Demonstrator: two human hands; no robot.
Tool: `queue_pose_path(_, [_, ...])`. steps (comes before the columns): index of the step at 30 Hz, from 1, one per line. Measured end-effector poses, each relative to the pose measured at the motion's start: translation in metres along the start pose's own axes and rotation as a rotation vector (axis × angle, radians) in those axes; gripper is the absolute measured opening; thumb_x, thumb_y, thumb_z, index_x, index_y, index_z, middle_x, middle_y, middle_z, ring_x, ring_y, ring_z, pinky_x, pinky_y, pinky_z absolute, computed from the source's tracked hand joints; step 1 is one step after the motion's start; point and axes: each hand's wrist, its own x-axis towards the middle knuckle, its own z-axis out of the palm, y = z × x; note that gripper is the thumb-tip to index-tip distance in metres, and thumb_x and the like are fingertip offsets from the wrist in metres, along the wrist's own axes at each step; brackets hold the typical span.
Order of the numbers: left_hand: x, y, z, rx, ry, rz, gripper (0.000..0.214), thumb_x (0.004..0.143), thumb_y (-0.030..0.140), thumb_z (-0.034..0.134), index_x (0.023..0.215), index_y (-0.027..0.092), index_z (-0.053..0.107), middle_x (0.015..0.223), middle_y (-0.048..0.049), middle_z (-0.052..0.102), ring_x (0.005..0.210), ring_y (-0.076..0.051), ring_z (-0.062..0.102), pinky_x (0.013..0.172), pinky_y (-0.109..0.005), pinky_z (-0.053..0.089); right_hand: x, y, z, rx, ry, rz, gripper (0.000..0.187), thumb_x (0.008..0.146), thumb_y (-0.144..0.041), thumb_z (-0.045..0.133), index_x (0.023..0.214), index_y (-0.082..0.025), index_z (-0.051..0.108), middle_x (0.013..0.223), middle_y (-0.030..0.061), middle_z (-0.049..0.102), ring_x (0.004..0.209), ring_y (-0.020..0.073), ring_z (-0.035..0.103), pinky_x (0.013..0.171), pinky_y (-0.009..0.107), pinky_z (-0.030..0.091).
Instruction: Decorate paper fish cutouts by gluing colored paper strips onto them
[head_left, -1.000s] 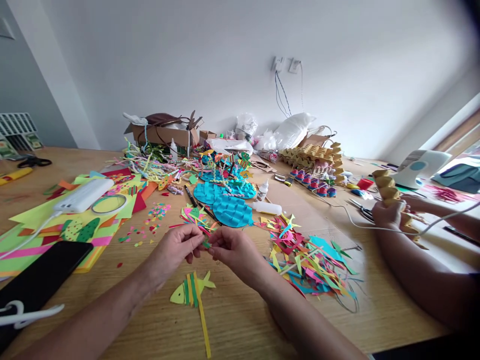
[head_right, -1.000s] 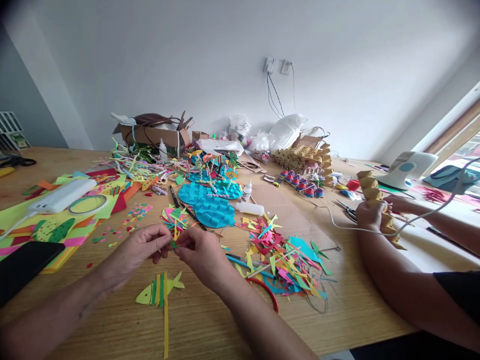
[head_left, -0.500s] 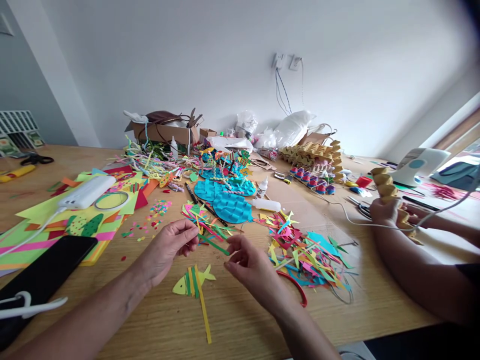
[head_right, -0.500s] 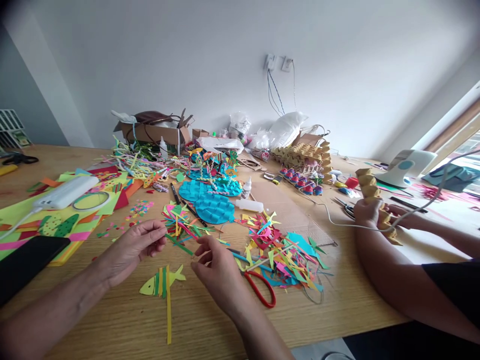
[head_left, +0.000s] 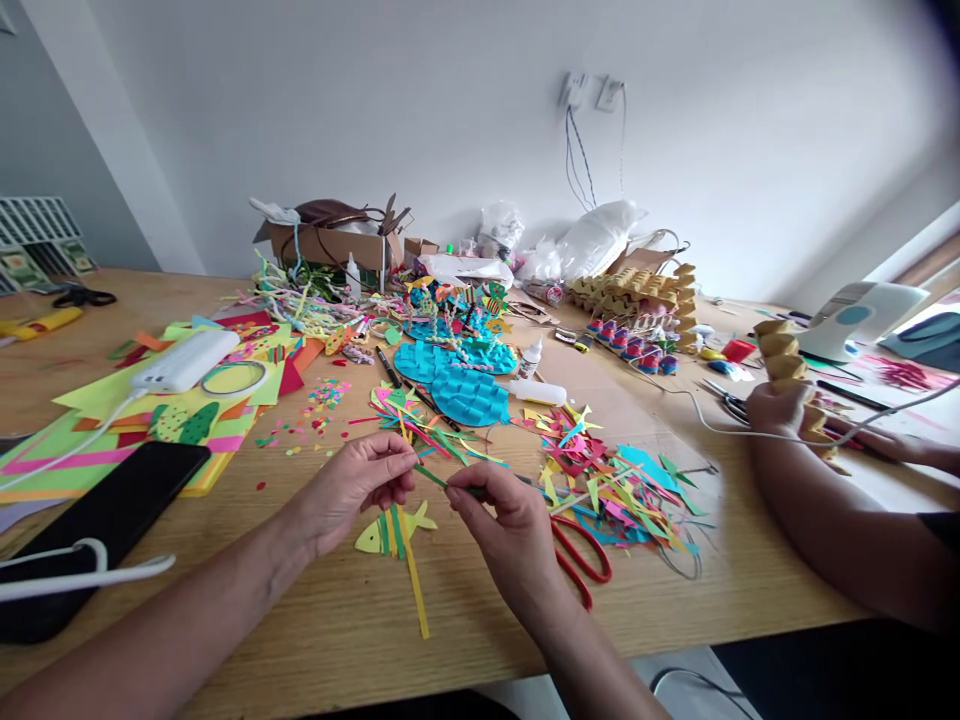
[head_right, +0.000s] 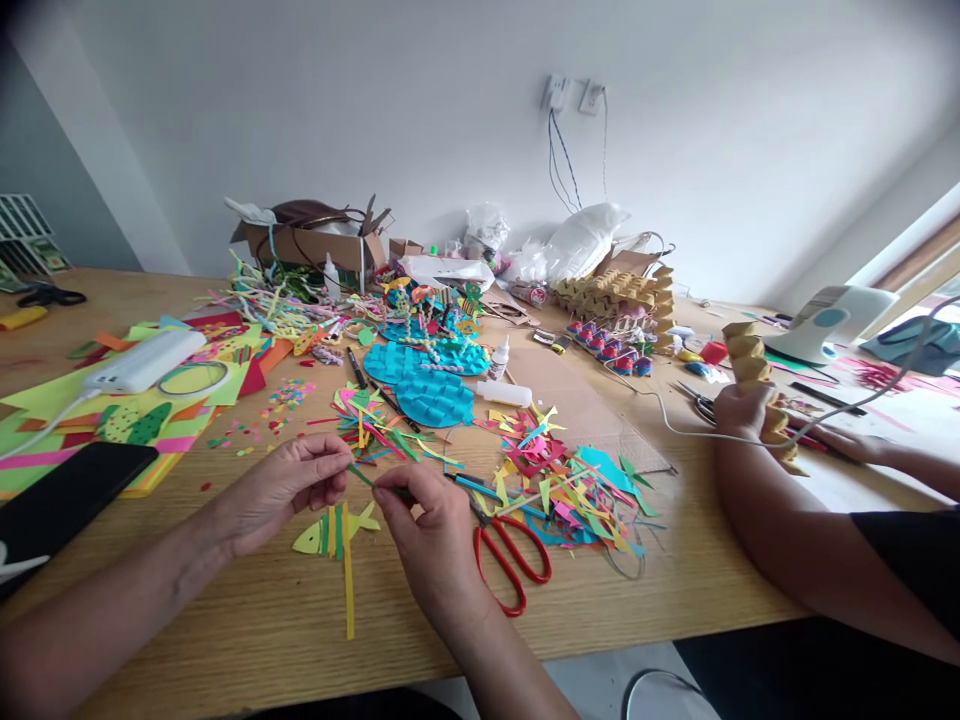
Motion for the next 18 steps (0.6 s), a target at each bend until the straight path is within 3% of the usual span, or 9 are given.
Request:
queue_pose_path(4, [-0.002, 0.0, -0.002, -0.067, -0.046, -0.068, 0.033, 0.064, 0.037, 0.075, 0.082, 0.017, 0.056, 0.068, 0.0017, 0.061, 0.058, -0.007, 0.053, 0.051, -0.015, 0.038, -0.006, -0.006, -0.003, -0.226, -0.049, -0.225, 0.013, 0.083, -0.012, 0.052, 0.078, -0.019, 0.061, 0.075, 0.0022, 0.062, 0.069, 0.0118, 0.057, 0.061, 0.021, 0.044])
queue_pose_path(7, [-0.004, 0.0, -0.002, -0.022, -0.042, -0.108, 0.039, 0.07, 0.052, 0.066, 0.09, 0.02, 0.054, 0.066, 0.0024, 0.061, 0.053, -0.008, 0.054, 0.042, -0.014, 0.031, -0.008, -0.006, -0.003, -0.335, -0.051, -0.311, 0.016, 0.086, -0.012, 0.047, 0.082, -0.018, 0.061, 0.077, 0.0038, 0.062, 0.069, 0.0119, 0.057, 0.061, 0.021, 0.044])
queue_pose_path(13, [-0.01, 0.0, -0.004, 0.287, -0.087, -0.2, 0.055, 0.07, 0.07, 0.049, 0.064, 0.015, 0.054, 0.044, 0.0024, 0.051, 0.036, -0.008, 0.044, 0.034, -0.017, 0.021, -0.007, -0.003, -0.005, -0.481, 0.006, -0.376, 0.019, 0.087, -0.012, 0.044, 0.084, -0.019, 0.061, 0.079, 0.0049, 0.062, 0.071, 0.0135, 0.057, 0.063, 0.023, 0.045])
queue_pose_path(18, [-0.01, 0.0, -0.001, 0.189, -0.119, -0.246, 0.055, 0.071, 0.069, 0.049, 0.071, 0.015, 0.059, 0.052, 0.0009, 0.056, 0.04, -0.008, 0.047, 0.035, -0.016, 0.02, -0.009, -0.004, -0.002, -0.522, 0.019, -0.44, 0.018, 0.087, -0.009, 0.044, 0.088, -0.017, 0.06, 0.081, 0.0058, 0.062, 0.073, 0.0144, 0.055, 0.064, 0.025, 0.044])
